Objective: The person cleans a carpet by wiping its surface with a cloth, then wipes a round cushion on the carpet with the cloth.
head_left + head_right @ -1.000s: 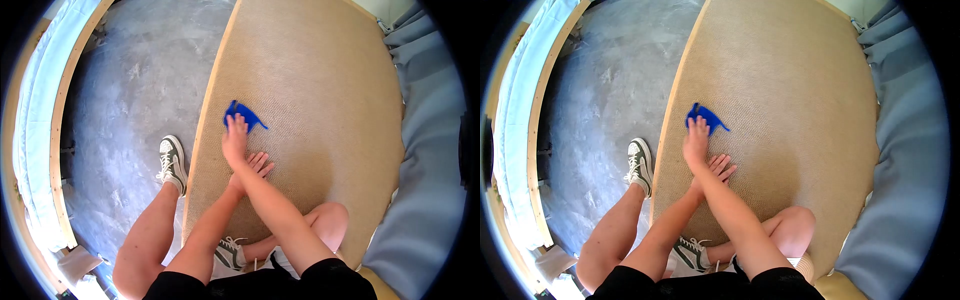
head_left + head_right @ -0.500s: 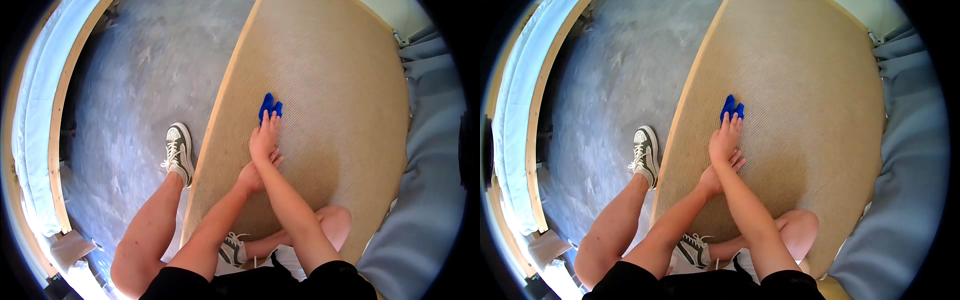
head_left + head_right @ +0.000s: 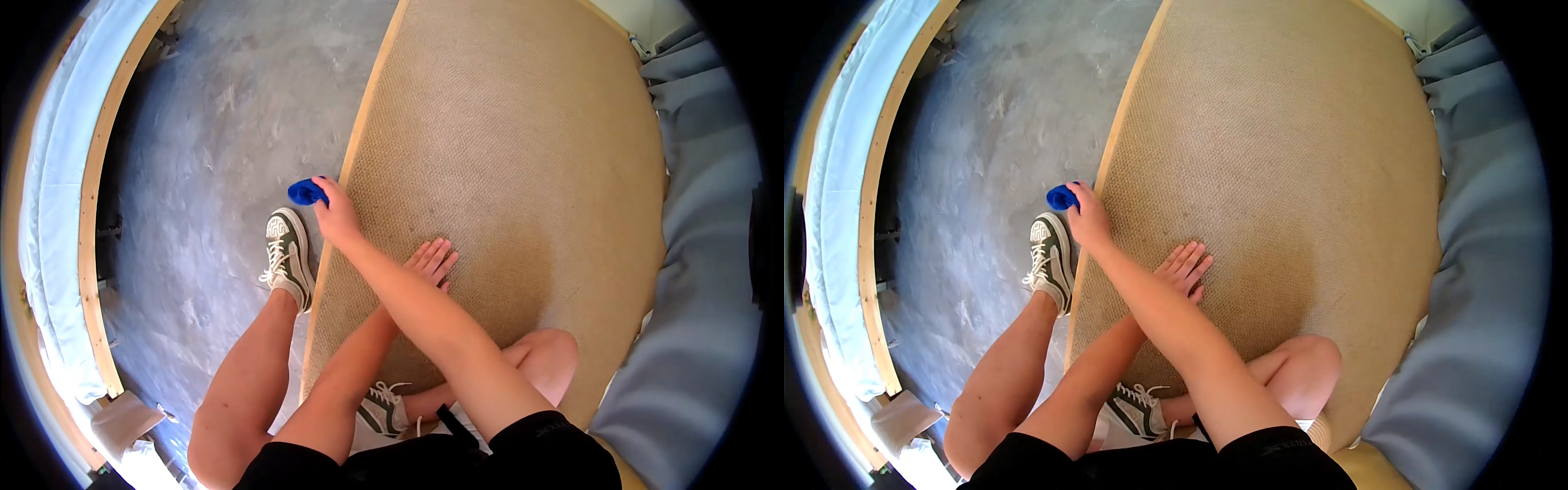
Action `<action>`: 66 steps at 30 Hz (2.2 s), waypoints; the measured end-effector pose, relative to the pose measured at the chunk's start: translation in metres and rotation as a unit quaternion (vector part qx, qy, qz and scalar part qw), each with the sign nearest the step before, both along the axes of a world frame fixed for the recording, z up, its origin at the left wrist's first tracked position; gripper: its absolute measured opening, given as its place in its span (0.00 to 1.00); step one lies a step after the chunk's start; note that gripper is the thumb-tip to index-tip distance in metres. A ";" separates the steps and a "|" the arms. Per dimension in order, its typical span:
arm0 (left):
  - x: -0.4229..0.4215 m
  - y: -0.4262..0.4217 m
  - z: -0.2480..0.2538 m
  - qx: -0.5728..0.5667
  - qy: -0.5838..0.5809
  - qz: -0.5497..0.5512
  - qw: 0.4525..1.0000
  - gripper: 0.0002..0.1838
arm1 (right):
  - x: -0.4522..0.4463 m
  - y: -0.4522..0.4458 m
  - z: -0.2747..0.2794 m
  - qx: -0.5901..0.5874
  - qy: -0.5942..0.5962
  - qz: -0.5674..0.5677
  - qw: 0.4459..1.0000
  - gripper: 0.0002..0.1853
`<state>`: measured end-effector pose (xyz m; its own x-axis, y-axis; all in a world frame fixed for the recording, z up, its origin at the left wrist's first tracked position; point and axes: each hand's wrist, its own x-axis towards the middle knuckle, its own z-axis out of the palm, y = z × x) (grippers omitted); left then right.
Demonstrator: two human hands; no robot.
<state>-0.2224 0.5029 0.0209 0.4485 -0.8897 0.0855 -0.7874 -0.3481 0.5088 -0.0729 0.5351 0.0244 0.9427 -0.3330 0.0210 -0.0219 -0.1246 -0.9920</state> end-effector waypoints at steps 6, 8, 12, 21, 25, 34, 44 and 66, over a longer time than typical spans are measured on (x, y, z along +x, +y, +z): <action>-0.002 -0.001 -0.012 0.103 -0.022 -0.026 0.994 0.37 | -0.064 -0.107 0.024 -0.157 -0.052 -0.169 0.972 0.22; -0.003 0.001 -0.013 0.101 0.042 -0.030 0.994 0.37 | -0.085 -0.135 0.022 -0.228 0.043 -0.255 0.939 0.23; -0.005 0.002 -0.017 0.046 0.032 -0.007 0.998 0.37 | -0.087 -0.116 -0.019 -0.288 0.114 -0.253 0.917 0.24; -0.002 -0.002 -0.004 0.009 -0.014 0.000 1.000 0.38 | -0.019 -0.012 0.012 0.078 0.002 0.082 0.994 0.21; -0.002 -0.002 -0.014 0.009 -0.005 0.007 1.000 0.38 | -0.039 -0.056 0.033 -0.011 -0.047 -0.075 0.996 0.21; 0.002 -0.001 -0.012 0.011 0.000 -0.002 1.000 0.40 | -0.063 -0.050 -0.010 -0.178 0.037 -0.065 0.981 0.24; 0.010 -0.006 -0.038 0.054 -0.049 -0.049 0.996 0.40 | -0.013 0.004 -0.006 -0.045 -0.039 0.048 0.997 0.14; -0.060 -0.128 0.020 0.096 -0.141 -0.072 0.983 0.34 | -0.276 -0.440 0.057 -0.021 0.090 -0.323 0.942 0.21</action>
